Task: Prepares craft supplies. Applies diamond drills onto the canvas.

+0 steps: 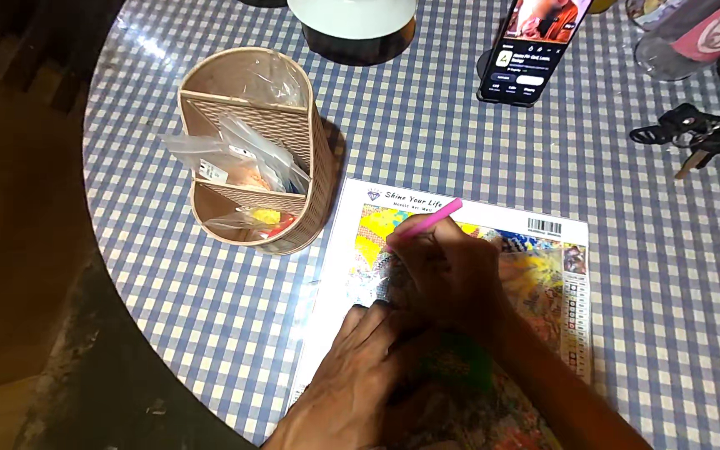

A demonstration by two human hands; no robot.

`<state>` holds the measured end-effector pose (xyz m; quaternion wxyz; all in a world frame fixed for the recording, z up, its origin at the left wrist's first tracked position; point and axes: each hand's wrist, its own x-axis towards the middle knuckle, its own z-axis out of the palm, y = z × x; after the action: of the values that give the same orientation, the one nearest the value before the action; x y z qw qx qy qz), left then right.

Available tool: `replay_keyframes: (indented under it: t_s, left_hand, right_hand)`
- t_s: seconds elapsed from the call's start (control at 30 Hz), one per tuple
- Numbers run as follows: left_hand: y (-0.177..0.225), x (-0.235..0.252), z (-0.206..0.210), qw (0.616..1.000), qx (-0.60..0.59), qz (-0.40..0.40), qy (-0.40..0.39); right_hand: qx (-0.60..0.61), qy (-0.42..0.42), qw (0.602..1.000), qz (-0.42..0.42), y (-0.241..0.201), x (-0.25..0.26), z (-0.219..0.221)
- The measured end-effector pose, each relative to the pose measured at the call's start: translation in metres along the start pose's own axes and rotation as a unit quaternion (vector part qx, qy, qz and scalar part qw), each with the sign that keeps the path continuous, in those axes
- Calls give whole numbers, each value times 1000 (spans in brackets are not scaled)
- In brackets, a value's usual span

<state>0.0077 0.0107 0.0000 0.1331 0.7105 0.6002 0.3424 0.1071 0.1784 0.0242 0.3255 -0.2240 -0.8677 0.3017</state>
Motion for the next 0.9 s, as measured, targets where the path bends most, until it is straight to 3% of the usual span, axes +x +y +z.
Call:
replay_keyframes:
  t_s: [0.37, 0.9]
  left_hand:
    - [0, 1, 0, 1000, -4, 2, 2]
    - [0, 1, -1, 1000, 6, 4, -2]
  right_hand:
    - [-43, 22, 996, -72, 3, -5, 5]
    - [-58, 21, 995, -81, 3, -5, 8]
